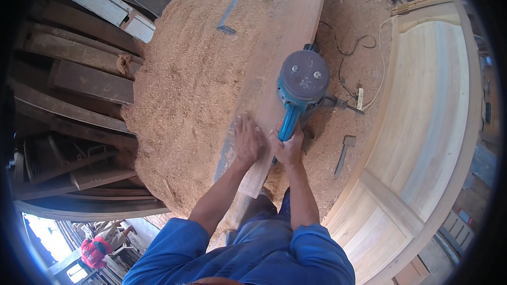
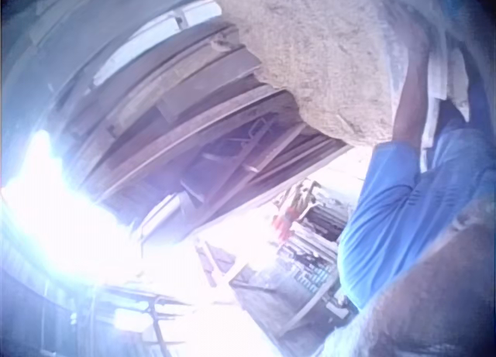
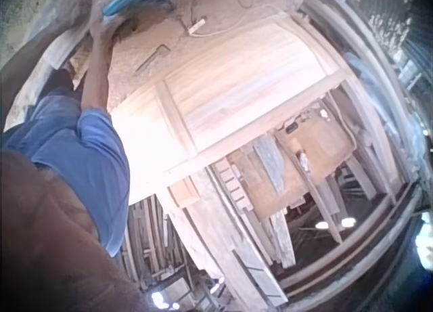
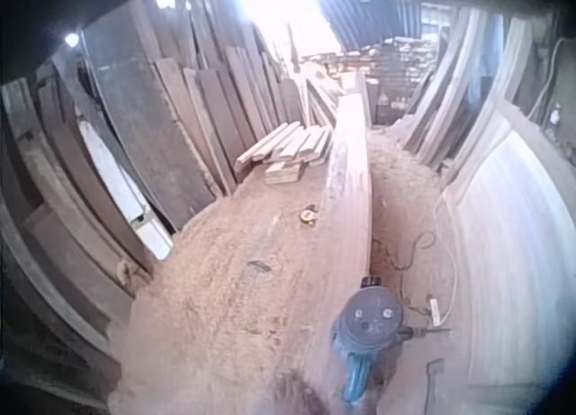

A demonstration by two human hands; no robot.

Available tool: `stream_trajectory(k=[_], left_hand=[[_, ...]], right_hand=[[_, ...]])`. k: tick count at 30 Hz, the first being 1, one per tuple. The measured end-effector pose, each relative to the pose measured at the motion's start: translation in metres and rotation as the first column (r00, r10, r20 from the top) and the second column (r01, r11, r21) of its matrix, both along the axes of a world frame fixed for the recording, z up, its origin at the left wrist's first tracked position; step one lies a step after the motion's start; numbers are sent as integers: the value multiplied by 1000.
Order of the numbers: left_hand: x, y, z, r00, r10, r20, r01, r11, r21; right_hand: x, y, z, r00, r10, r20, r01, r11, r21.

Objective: The person selects a wooden plank from a pile, positions it on a workbench, and uses a handheld electric router to smooth the surface. The person then flips the plank and continues routing the other side.

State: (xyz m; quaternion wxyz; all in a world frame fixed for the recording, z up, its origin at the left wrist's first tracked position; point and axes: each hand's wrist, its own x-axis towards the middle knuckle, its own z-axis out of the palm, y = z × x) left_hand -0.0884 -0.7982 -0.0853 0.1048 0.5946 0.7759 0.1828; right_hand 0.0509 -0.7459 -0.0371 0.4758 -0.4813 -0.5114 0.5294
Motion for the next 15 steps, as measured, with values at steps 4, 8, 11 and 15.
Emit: stream_trajectory(k=[4, 8, 11, 15], left_hand=[[-1, 3, 9, 999, -5, 35, 7, 998, -69], [1, 4, 15, 998, 8, 59, 0, 992, -123], [3, 6, 18, 997, 17, 75, -6, 989, -151], [4, 10, 26, 992, 14, 126, 12, 979, -203]], right_hand=[[-5, 26, -6, 999, -51, 3, 51, 998, 37], [-7, 49, -3, 994, -107, -34, 103, 989, -107], [-6, 72, 6, 995, -99, -23, 98, 994, -44], [-2, 95, -10, 991, -115, 67, 112, 992, 51]])
